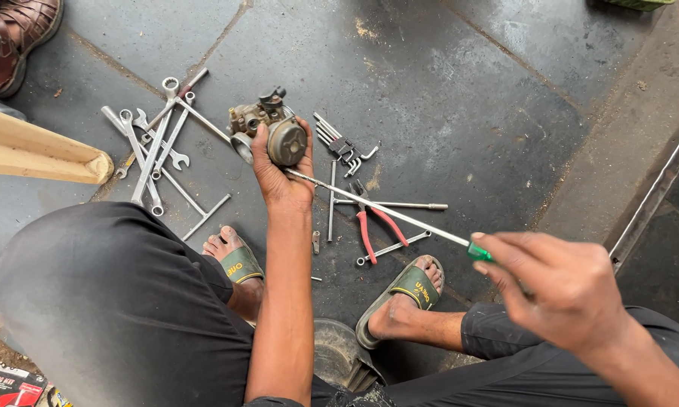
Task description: Dismantling and cleaning a motorcycle carburetor using a screwdriver and various tools.
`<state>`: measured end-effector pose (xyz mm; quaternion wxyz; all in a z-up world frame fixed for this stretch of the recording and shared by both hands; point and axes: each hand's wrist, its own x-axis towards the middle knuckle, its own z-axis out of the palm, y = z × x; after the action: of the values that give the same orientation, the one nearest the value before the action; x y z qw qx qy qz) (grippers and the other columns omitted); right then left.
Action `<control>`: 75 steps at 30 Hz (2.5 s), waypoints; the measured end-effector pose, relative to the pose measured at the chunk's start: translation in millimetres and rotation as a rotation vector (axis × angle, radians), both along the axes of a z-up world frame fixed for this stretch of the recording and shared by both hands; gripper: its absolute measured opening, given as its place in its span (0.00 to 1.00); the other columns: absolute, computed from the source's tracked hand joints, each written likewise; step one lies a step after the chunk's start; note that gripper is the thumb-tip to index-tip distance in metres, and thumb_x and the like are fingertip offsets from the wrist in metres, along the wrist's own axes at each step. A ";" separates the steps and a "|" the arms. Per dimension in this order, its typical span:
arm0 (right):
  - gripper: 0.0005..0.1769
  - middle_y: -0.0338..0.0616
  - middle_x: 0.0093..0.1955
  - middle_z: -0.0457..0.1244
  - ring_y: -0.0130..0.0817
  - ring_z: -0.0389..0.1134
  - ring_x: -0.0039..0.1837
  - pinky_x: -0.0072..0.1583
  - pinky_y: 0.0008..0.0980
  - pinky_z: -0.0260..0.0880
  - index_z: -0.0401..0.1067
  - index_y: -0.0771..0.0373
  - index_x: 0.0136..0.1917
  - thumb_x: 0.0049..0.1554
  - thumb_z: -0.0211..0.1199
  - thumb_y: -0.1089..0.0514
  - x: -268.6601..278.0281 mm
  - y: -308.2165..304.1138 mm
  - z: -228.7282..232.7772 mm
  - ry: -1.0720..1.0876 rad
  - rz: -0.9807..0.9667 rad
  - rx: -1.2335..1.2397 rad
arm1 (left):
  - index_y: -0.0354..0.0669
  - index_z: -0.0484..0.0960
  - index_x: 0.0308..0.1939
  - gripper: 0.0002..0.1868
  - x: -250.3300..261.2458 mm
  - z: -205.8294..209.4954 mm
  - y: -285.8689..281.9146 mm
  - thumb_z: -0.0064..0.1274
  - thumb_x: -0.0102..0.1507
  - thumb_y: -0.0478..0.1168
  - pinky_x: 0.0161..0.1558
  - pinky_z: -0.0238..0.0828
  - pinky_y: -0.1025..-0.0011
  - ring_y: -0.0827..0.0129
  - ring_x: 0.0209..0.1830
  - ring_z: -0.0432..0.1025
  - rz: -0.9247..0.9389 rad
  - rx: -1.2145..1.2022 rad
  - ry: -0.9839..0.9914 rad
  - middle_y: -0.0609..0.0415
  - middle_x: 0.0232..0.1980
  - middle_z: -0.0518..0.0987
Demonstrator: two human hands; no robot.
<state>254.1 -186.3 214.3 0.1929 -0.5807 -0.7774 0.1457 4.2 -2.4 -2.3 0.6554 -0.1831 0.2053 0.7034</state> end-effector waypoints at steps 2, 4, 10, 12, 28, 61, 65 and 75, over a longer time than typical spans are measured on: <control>0.19 0.47 0.39 0.72 0.34 0.72 0.32 0.33 0.32 0.72 0.79 0.63 0.53 0.47 0.71 0.61 -2.8 -8.7 -6.0 -0.223 0.095 0.061 | 0.33 0.68 0.56 0.33 -1.0 -2.7 1.4 0.68 0.52 0.38 0.49 0.81 0.57 0.53 0.44 0.79 -0.027 0.003 0.095 0.40 0.48 0.76; 0.24 0.45 0.36 0.69 0.34 0.69 0.29 0.29 0.32 0.70 0.79 0.61 0.59 0.47 0.70 0.64 -3.4 -18.3 -20.2 -0.272 0.130 0.001 | 0.32 0.68 0.55 0.32 -2.5 -0.4 1.8 0.67 0.53 0.38 0.49 0.81 0.57 0.54 0.45 0.79 -0.023 -0.003 0.138 0.41 0.48 0.75; 0.28 0.43 0.28 0.63 0.33 0.64 0.25 0.28 0.36 0.64 0.76 0.57 0.61 0.45 0.68 0.64 -8.1 -25.3 -29.8 -0.107 -0.021 -0.183 | 0.30 0.69 0.52 0.28 -1.1 -3.9 0.2 0.67 0.55 0.39 0.49 0.85 0.55 0.58 0.42 0.78 -0.069 0.057 0.259 0.43 0.46 0.74; 0.27 0.42 0.29 0.64 0.33 0.65 0.26 0.29 0.36 0.63 0.76 0.56 0.61 0.46 0.68 0.65 -6.9 -30.6 -36.0 -0.024 -0.114 -0.281 | 0.30 0.69 0.52 0.27 0.9 -4.7 -4.5 0.66 0.56 0.38 0.50 0.85 0.55 0.59 0.42 0.77 -0.083 0.037 0.272 0.43 0.46 0.74; 0.30 0.44 0.32 0.63 0.30 0.65 0.31 0.33 0.36 0.66 0.71 0.65 0.66 0.50 0.68 0.58 -9.2 -37.0 -75.7 0.162 0.057 -0.262 | 0.42 0.65 0.61 0.36 -3.0 17.6 -7.4 0.66 0.52 0.37 0.40 0.86 0.56 0.58 0.45 0.76 -0.060 -0.063 0.534 0.45 0.52 0.71; 0.18 0.57 0.48 0.68 0.55 0.69 0.53 0.54 0.52 0.70 0.75 0.62 0.51 0.47 0.69 0.55 -135.0 36.8 -389.5 0.080 -0.481 -0.367 | 0.30 0.69 0.54 0.28 -9.6 10.0 -21.0 0.64 0.58 0.43 0.43 0.85 0.58 0.47 0.42 0.79 -0.273 0.040 0.146 0.36 0.46 0.77; 0.18 0.60 0.45 0.69 0.62 0.70 0.52 0.54 0.56 0.70 0.76 0.61 0.51 0.48 0.69 0.52 -186.6 27.3 -388.9 0.213 -0.612 -0.499 | 0.30 0.70 0.53 0.26 -12.5 14.2 -24.0 0.62 0.60 0.44 0.45 0.84 0.58 0.47 0.43 0.79 -0.257 0.044 0.075 0.37 0.46 0.77; 0.17 0.63 0.48 0.69 0.65 0.70 0.55 0.55 0.59 0.70 0.76 0.63 0.47 0.55 0.64 0.47 -191.9 34.3 -387.2 0.157 -0.663 -0.636 | 0.31 0.69 0.55 0.28 -12.3 18.1 -24.4 0.63 0.59 0.45 0.46 0.84 0.59 0.47 0.46 0.78 -0.248 0.025 0.035 0.37 0.48 0.76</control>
<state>62.3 -152.0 -172.9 0.0996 -0.8153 -0.4498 0.3508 -8.1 -26.8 15.8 0.7358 -0.1360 0.2289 0.6226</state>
